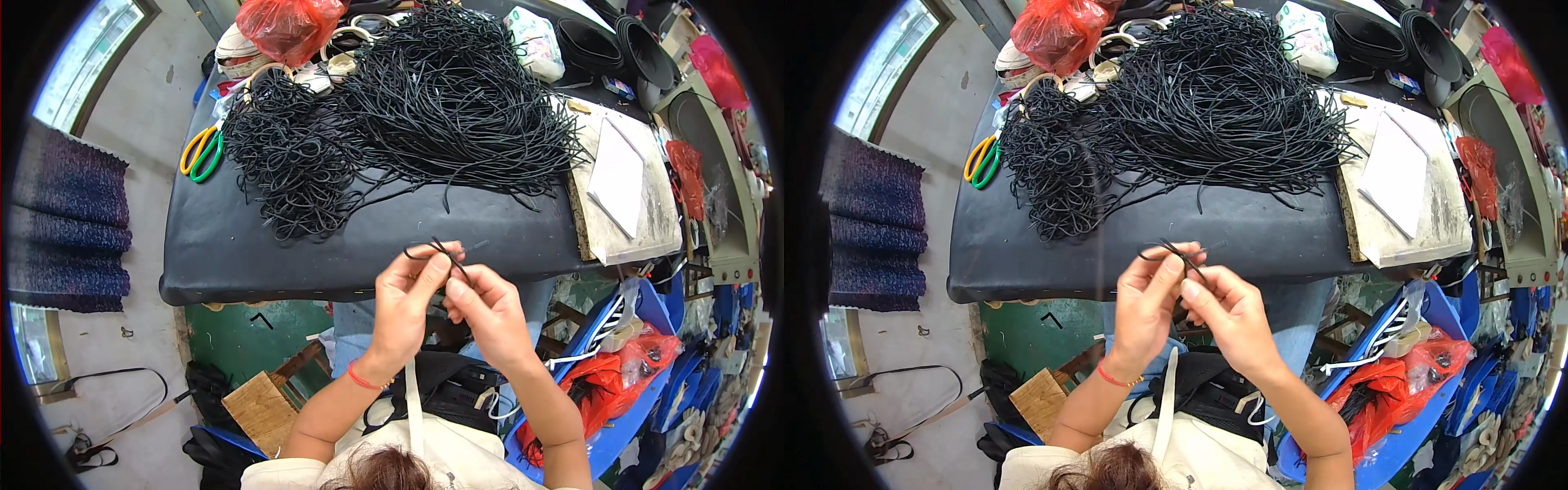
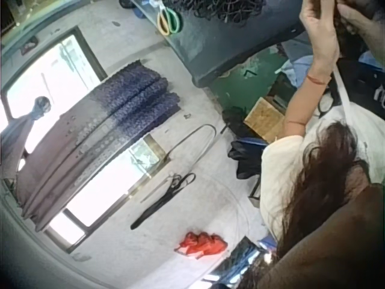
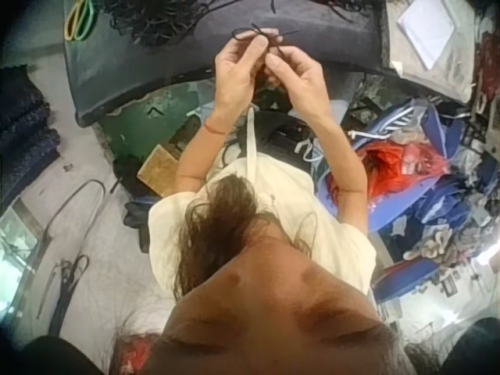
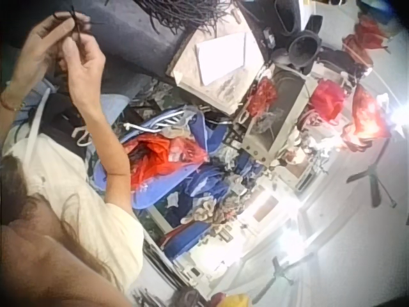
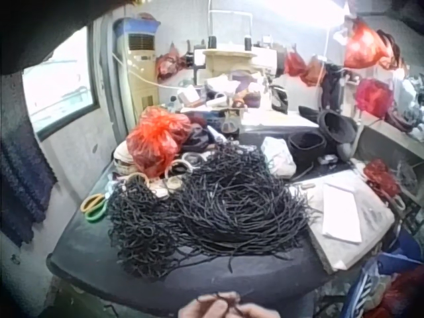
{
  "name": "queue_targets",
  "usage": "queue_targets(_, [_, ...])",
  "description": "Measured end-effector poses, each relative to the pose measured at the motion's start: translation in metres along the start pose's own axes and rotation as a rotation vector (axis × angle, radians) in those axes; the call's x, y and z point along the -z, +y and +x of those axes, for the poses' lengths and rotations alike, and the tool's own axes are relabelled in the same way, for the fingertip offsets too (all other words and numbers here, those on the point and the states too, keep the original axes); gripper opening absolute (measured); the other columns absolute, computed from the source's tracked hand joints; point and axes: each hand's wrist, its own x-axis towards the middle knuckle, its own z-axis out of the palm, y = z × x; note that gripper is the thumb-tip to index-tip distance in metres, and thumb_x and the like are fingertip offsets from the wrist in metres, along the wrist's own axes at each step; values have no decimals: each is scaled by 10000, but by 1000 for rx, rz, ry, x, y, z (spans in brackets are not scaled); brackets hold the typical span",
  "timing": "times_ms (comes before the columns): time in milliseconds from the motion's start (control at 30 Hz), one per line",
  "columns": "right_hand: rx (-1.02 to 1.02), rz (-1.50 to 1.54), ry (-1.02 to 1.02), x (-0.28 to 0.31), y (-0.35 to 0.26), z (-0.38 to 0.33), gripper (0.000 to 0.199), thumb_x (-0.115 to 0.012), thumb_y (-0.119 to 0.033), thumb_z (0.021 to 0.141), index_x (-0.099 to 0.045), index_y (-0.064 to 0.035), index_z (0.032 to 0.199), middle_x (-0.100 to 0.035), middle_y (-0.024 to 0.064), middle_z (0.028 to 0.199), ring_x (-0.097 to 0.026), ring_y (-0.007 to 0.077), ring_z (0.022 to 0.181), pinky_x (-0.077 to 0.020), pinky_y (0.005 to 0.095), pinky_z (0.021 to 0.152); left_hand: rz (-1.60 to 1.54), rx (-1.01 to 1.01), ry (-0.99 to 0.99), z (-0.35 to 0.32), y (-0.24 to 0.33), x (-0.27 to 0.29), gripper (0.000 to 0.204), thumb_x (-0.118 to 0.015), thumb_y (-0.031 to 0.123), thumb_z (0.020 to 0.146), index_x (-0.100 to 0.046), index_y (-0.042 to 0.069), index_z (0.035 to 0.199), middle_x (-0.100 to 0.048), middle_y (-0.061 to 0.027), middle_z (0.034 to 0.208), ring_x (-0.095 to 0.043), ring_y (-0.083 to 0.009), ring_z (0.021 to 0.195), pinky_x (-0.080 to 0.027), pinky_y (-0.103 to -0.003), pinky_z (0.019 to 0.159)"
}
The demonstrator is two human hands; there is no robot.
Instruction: The person repeatedly picks up short black cords from a pile on a table and ties them into loops by hand. They place each finished loop back onto the pile and continue the process throughout the clip.
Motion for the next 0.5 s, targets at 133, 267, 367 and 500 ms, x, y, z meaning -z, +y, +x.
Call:
queue_targets(133, [274,-431,199,10,-18,-10,131,-567,-117,890,-624,-1,871,-582,7,789,-501,49,628,-415,198,559,117,188,-127,8,26,9,168,-535,111,901,-593,0,1014,-641,-93,899,-631,-155,806,-509,-261,745])
queue_targets(267, [479,-539,151,8,-27,14,142,-614,-85,832,-641,-29,959,-569,85,953,-559,107,708,-455,228,627,171,265,-204,1,30,5,159,-557,105,893,-620,-14,976,-636,-65,820,-594,-99,734,-482,-227,682])
queue_targets(367, [252,-331,-86,11,-28,13,147,-561,-124,892,-589,6,954,-583,55,885,-544,64,667,-451,191,561,153,278,-259,-2,30,2,135,-549,75,887,-616,-30,941,-632,-73,804,-582,-96,715,-479,-220,659])
queue_targets(500, [141,-231,-63,8,-26,10,191,-510,-171,931,-552,3,864,-564,-2,705,-512,33,593,-430,186,515,147,311,-256,-5,30,2,112,-551,57,879,-611,-36,893,-636,-83,803,-585,-98,710,-485,-222,652])
